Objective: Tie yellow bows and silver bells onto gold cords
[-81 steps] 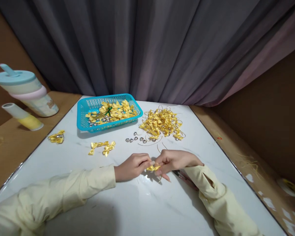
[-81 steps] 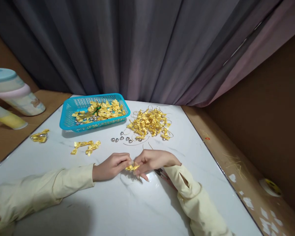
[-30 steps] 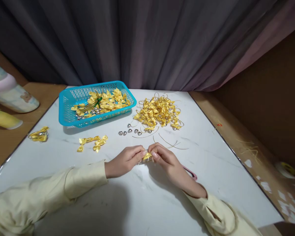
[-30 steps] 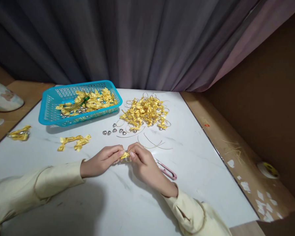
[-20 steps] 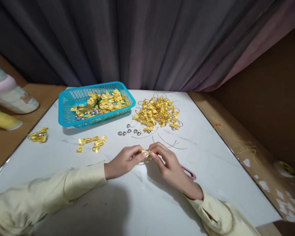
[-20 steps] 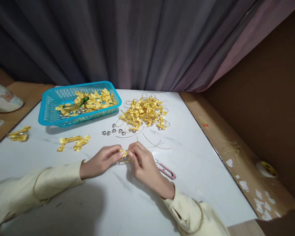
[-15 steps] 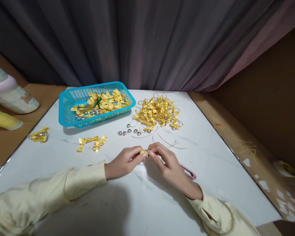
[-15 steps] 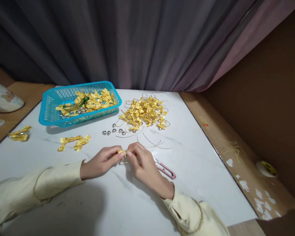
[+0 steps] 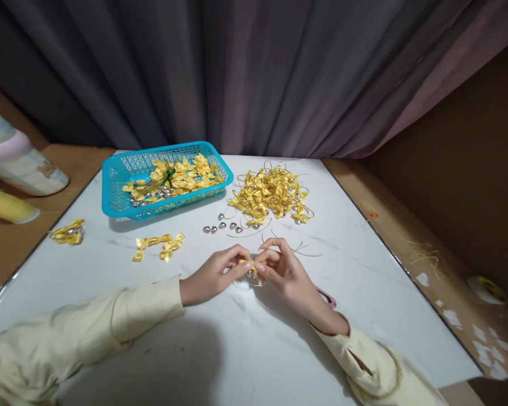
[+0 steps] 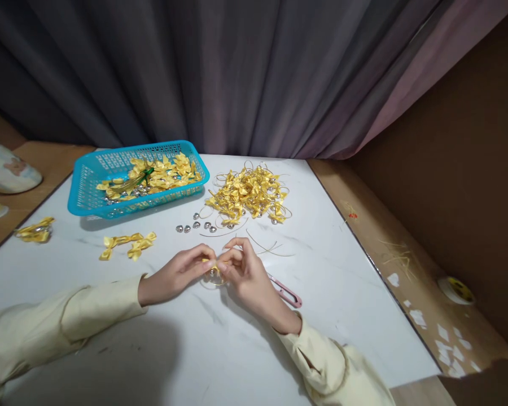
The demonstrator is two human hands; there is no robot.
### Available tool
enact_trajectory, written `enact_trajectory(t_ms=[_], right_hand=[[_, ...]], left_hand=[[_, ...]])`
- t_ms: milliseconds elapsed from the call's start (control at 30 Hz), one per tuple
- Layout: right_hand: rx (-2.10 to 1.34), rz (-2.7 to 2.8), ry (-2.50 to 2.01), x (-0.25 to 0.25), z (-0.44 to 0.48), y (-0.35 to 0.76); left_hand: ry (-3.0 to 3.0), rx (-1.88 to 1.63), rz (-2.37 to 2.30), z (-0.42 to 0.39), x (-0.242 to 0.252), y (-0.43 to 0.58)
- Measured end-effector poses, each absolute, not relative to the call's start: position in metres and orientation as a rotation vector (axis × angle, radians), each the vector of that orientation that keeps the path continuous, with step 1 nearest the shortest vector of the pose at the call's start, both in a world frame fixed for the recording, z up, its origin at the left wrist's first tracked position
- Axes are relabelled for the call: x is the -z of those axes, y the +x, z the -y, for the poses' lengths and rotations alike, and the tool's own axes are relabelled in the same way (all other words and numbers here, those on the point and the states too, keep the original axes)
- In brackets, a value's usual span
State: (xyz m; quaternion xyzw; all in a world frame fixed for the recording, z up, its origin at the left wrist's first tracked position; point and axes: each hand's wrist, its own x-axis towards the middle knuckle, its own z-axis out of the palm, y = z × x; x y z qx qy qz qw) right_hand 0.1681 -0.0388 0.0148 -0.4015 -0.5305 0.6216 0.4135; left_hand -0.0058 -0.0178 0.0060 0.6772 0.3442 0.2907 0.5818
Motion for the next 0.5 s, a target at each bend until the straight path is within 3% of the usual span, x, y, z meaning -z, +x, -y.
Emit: enact_trajectory(t_ms=[167, 500], right_hand=[[-1.482, 1.441, -1.14, -0.019, 0.033, 0.178], [-1.999, 1.349, -1.077, -0.034, 0.028, 0.191]], left_hand=[[1.482, -0.673, -0.806, 0.017, -0.004, -0.004], [1.356, -0.647, -0.786, 0.016, -0.004, -0.007]])
